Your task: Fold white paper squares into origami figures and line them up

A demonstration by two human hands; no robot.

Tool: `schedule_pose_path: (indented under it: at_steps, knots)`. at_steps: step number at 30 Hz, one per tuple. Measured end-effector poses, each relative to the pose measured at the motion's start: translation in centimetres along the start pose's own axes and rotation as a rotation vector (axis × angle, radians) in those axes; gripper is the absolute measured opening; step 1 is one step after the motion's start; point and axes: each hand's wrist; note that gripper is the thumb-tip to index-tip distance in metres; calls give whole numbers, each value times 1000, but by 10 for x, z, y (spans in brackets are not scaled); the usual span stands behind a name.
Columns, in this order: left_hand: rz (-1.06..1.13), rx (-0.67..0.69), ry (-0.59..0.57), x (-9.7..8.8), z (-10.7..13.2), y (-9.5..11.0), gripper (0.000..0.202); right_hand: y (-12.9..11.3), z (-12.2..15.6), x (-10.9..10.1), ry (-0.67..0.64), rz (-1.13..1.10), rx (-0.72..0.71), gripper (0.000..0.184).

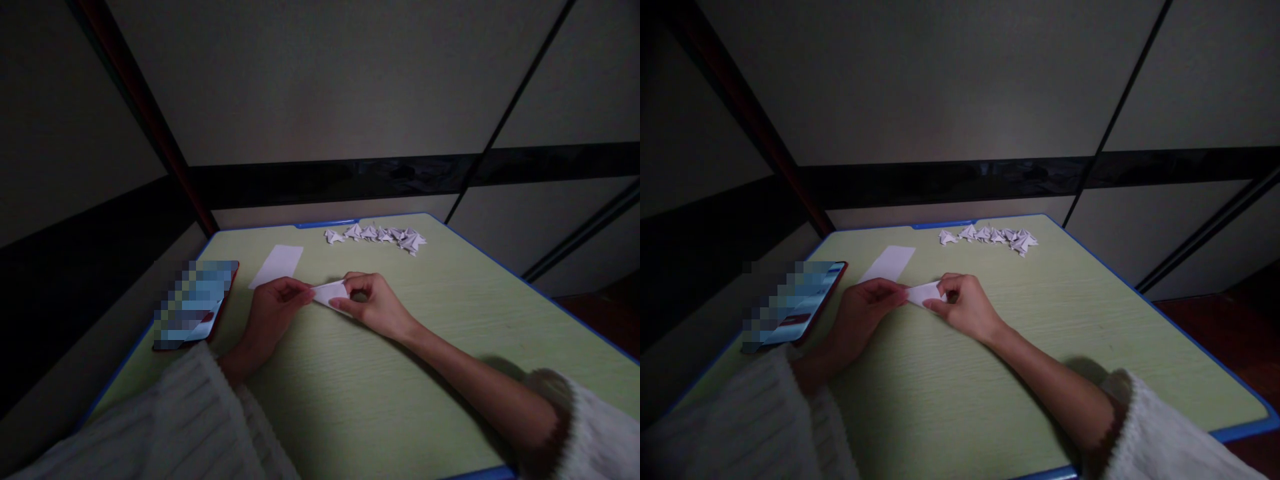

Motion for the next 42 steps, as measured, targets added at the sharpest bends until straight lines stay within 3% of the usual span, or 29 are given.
schedule_pose_path:
  at_steps: [5,10,17,37,42]
  knots:
    - [194,-84,-19,1,0,-5,28,-2,1,2,44,-5,50,22]
    - [312,-166,-54,3,0,-8,12,-1,0,3,61,-68,48,23]
    - [358,-191,-15,3,0,-7,11,-3,0,4,40,-215,91,25]
    - [227,-114,50,2,1,-5,9,-3,2,8,16,-296,157,26]
    - [140,-66,19,1,2,-2,10,-5,0,7,-20,-344,221,20]
Point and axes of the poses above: each hand's wrist, its own z-axis away from the middle knuckle, its own x-axis out of the palm, y = z × x
